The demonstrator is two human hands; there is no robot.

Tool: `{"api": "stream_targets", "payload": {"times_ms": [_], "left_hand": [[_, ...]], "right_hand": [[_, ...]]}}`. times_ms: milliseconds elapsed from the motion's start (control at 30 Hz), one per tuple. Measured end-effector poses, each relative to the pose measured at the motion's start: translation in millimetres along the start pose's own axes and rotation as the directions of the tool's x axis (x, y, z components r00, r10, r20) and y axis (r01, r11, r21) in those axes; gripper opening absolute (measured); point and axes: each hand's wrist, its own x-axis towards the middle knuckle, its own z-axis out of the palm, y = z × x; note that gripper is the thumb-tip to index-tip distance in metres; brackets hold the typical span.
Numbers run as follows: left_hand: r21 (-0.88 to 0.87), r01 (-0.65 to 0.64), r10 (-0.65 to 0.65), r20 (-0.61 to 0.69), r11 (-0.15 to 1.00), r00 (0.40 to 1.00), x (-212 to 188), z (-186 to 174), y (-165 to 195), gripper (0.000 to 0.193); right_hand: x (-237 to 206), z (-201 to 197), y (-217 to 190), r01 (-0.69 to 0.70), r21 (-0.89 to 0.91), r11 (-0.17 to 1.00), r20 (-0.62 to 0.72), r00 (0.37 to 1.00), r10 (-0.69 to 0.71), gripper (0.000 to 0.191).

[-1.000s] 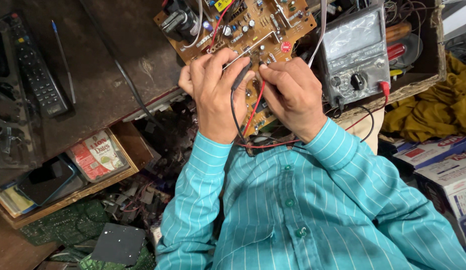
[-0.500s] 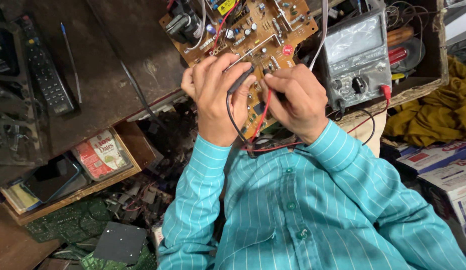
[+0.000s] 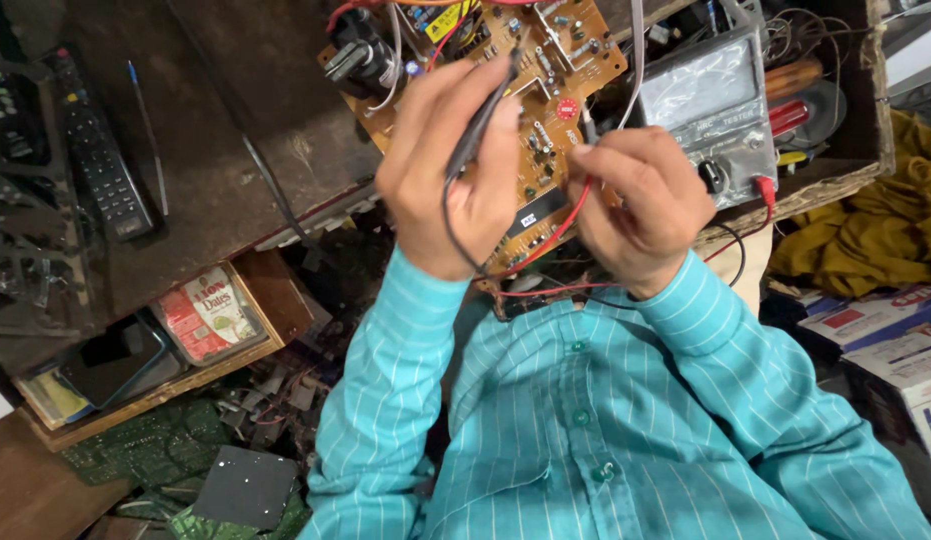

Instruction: The person holds a circuit board on their lap and probes its components with multimeter test leads, repositioning the leads across different points on the board. They then flip the board over to its green back side and continue probing solder points with the multimeter leads.

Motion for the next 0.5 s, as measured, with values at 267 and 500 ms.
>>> {"api": "stream_targets", "payload": {"times_ms": [267,500], "left_hand": [[0.038,-0.005,0.0,0.119,0.999,0.993,21.0,34.8,-24.7,0.017],[0.07,0.072,-0.079,0.114,0.995,0.99,15.6,43.0,-30.6,0.016]], "right_hand": [[1.5,-4.3,4.2,-0.144,-0.061,0.988,-0.054,0.989,0.141,0.022],[-6.2,-0.9,12.6,-0.195,-0.02,0.981,-0.039,0.98,0.194,0.018]]}}
